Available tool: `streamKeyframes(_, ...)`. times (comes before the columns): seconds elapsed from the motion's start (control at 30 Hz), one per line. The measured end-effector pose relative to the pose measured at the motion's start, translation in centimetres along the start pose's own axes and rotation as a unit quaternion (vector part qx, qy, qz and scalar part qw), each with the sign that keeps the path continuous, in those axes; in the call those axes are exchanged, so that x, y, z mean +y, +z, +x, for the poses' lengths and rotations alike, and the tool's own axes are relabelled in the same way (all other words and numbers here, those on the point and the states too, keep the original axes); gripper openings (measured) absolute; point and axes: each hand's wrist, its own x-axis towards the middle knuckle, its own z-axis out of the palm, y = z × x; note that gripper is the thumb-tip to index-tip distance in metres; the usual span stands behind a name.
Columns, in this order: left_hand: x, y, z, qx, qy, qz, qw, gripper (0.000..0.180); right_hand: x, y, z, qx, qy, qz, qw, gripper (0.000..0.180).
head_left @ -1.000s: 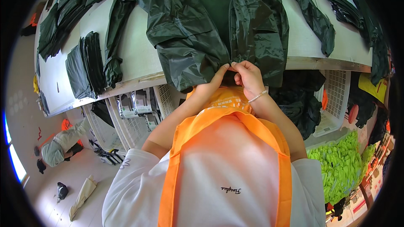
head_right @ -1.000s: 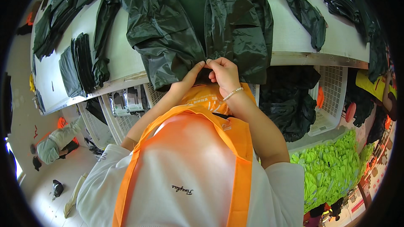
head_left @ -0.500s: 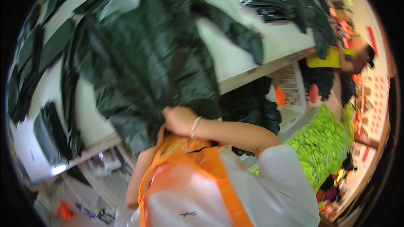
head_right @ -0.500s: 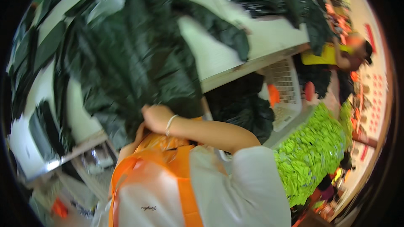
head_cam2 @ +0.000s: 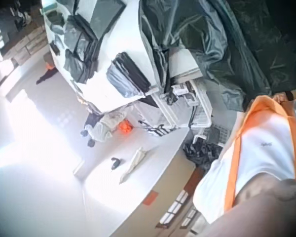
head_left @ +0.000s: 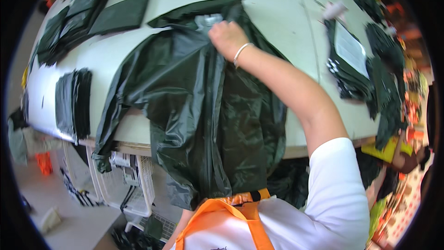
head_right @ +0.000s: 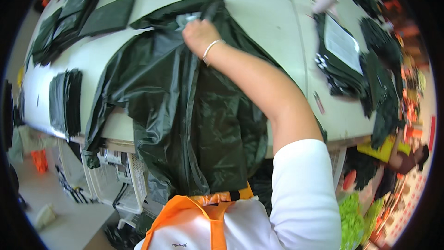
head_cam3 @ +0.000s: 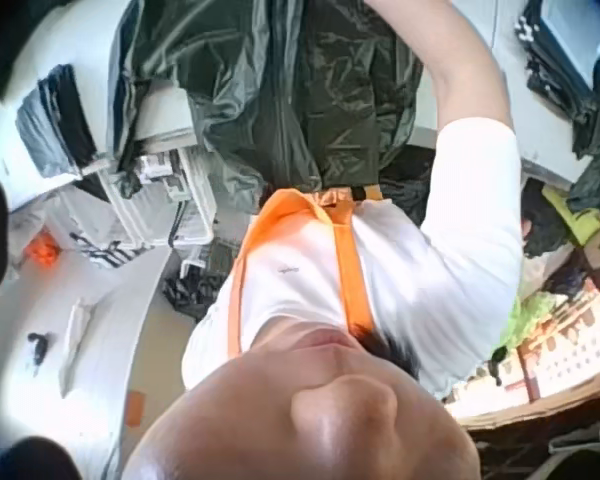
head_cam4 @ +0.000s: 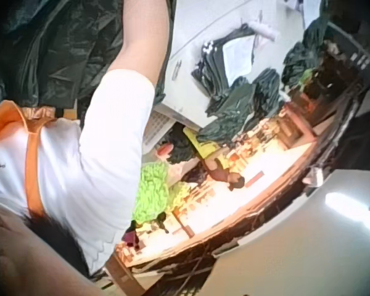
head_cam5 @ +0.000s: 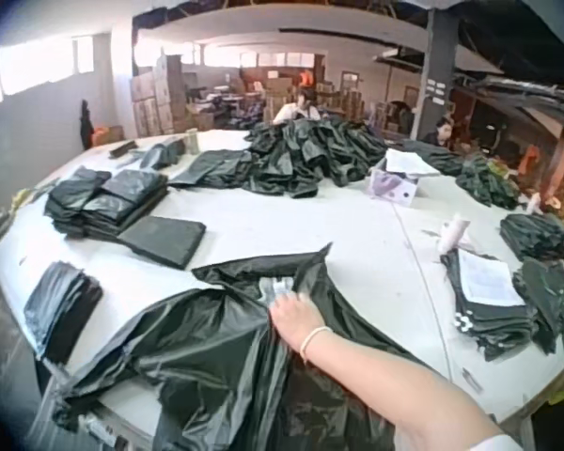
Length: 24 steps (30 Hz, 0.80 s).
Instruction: The person folds a dark green jacket on a work table. They smooth the fabric, fold the sleeves and body, and place the folded jacket into a plastic bag before stacking it with other packaged items.
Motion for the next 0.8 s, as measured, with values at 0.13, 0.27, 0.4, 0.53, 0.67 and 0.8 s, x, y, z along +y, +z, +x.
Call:
streamKeyframes(0.13, -5.3, 4.1, -2.2, -0.009, -0.108, -0.091, 0.990, 0.063, 4.1, 3.5, 6.9, -0.065, 0.072, -0.047, 0.994, 0.018)
streamKeyframes(0.27, -10.3, 8.3, -4.0, -0.076, -0.131, -0.201, 0.968, 0.069, 4.8, 5.7, 8.7, -0.062, 0.124, -0.018, 0.990, 0.017)
streamKeyframes(0.4, 1.1, -3.1, -4.3, -0.266, -0.247, 0.017, 0.932, 0.077, 0.9, 4.8, 4.0, 0.066, 0.172, 0.200, 0.962, 0.024)
streamKeyframes(0.53, -5.8, -12.8, -1.2, -0.024, -0.227, -0.021, 0.973, 0.033, -3.5, -2.5, -9.4, 0.087, 0.162, 0.385, 0.904, 0.020)
streamKeyframes(0.67, 3.5, -15.7, 6.6, 0.188, 0.061, -0.185, 0.963, 0.031, -2.1, -2.6, -24.7, 0.069, 0.457, 0.302, 0.834, 0.013)
streamKeyframes(0.8, 11.4, -14.6, 16.2, 0.158, 0.124, -0.246, 0.948, 0.039, -3.8, -4.3, -30.4, -0.168, 0.595, 0.394, 0.680, 0.040)
